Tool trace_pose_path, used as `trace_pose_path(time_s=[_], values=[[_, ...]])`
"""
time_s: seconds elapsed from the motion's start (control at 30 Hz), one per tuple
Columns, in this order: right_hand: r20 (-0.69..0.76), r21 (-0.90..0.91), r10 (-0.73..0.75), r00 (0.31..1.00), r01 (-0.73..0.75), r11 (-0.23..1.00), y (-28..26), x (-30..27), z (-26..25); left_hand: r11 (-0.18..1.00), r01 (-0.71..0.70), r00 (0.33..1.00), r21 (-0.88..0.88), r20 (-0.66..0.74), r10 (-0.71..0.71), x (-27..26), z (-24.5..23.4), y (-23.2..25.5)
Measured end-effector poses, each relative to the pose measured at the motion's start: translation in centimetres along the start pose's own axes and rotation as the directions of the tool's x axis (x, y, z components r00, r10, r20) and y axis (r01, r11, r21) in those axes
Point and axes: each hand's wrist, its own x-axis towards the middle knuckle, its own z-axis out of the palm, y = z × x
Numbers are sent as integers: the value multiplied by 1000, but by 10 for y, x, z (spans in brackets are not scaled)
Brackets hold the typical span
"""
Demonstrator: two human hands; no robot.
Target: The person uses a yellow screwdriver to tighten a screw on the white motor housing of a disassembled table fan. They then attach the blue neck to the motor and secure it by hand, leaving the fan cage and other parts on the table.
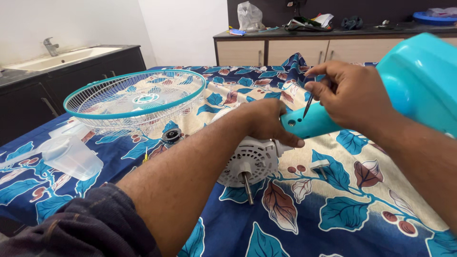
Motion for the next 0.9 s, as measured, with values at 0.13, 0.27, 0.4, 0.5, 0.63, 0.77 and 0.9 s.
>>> trace_pose_path(time_s=[0.13, 0.27, 0.4, 0.5, 0.63, 0.77, 0.9], values=[[-63, 3, -42, 997, 42, 999, -6, -6, -2, 998, 19, 999, -57, -30, -21, -4, -1, -1], [-103, -1, -87, 991, 87, 996, -8, -12, 0, 999, 18, 999, -35, -50, -19, -4, -1, -1], [-147, -19, -210, 967, 209, 978, -11, -14, 4, 999, 20, 999, -43, -47, -22, -5, -1, -1], [-139, -41, -230, 963, 226, 973, -12, -15, 4, 999, 19, 998, -31, -51, -20, -5, -1, -1], [-99, -65, -227, 969, 221, 973, -13, -18, 4, 999, 23, 999, -25, -48, -24, -4, -1, -1], [-76, -87, -265, 961, 258, 962, -16, -24, 9, 998, 33, 999, -45, -30, -35, -2, 0, -2], [-83, -90, -331, 940, 324, 942, -19, -26, 15, 999, -4, 999, -44, -40, 3, -2, 0, -4]])
